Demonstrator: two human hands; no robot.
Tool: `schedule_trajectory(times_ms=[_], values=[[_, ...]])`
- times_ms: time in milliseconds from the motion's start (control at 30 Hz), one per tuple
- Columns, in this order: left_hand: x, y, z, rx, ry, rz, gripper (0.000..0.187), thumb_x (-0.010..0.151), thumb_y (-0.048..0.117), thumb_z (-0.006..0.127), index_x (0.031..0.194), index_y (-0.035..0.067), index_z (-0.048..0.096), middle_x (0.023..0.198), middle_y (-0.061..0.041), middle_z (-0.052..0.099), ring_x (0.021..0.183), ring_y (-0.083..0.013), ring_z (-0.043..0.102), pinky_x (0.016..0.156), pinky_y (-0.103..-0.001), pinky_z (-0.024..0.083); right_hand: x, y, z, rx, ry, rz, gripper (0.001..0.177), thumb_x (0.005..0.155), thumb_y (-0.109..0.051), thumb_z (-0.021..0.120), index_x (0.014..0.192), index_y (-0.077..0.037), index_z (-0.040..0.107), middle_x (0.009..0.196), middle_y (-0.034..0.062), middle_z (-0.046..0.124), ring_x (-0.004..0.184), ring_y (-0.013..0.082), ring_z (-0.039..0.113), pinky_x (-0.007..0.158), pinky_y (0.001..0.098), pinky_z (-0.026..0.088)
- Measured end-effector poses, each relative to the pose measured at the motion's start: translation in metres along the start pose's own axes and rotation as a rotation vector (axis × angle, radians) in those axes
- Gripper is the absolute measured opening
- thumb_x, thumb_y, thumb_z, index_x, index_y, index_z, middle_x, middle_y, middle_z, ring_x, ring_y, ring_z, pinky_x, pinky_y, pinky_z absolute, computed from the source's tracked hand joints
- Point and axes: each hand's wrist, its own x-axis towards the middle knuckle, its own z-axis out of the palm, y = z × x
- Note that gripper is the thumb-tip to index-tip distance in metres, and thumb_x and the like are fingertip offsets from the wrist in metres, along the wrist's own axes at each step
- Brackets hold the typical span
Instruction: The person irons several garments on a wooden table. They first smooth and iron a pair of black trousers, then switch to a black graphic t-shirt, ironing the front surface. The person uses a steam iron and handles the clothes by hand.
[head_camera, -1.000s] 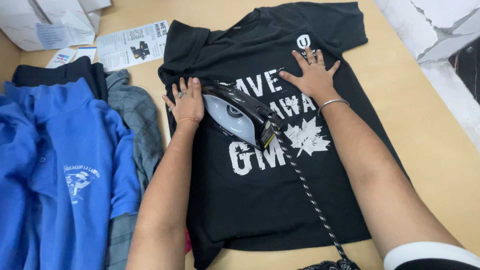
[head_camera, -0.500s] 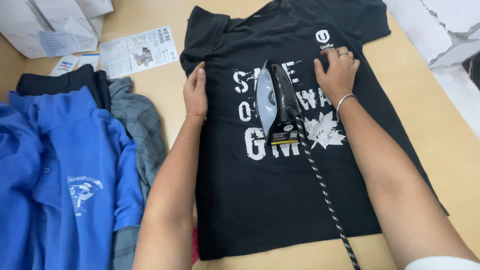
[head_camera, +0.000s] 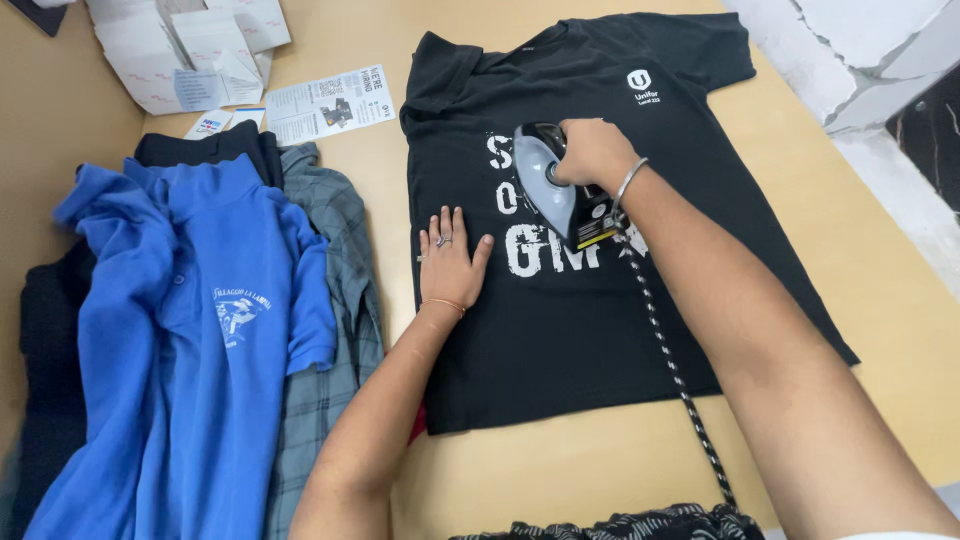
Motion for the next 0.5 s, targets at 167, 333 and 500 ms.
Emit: schedule_trajectory(times_ms=[167,333,500], values=[[-0.010,-0.020,0.000,-0.406,0.139,-0.001,0.071,0.110,0.049,0.032,0.160,0.000,0.026,0.165,-0.023,0.031,0.156,-0.0376,0.024,0.127,-0.046,0.014,-0.042,-0.018,-0.023,-0.085,-0.214,-0.171,0.089,0.057,-0.001,0.077,0.142,-0.019,0.058,0.100,0.0170,0.076,0.094,0.0328,0.074,0.082,0.0409,0.058],[-0.011,-0.037,0.009,-0.861,0.280,-0.056,0.071,0.109,0.051,0.030,0.161,0.001,0.030,0.163,-0.021,0.040,0.153,-0.0305,0.036,0.126,-0.040,0.025,-0.110,-0.044,-0.016,0.061,-0.250,-0.425,0.071,0.067,0.004,0.065,0.133,-0.023,0.064,0.098,0.0142,0.075,0.088,0.0319,0.073,0.077,0.0423,0.055],[-0.004,-0.051,0.010,-1.268,0.268,-0.037,0.071,0.110,0.051,0.029,0.160,0.000,0.031,0.162,-0.021,0.040,0.153,-0.0279,0.037,0.126,-0.036,0.025,-0.167,-0.046,-0.015,0.133,-0.298,-0.604,0.055,0.066,-0.001,0.069,0.118,-0.020,0.070,0.092,0.0109,0.076,0.088,0.0315,0.073,0.074,0.0425,0.054]])
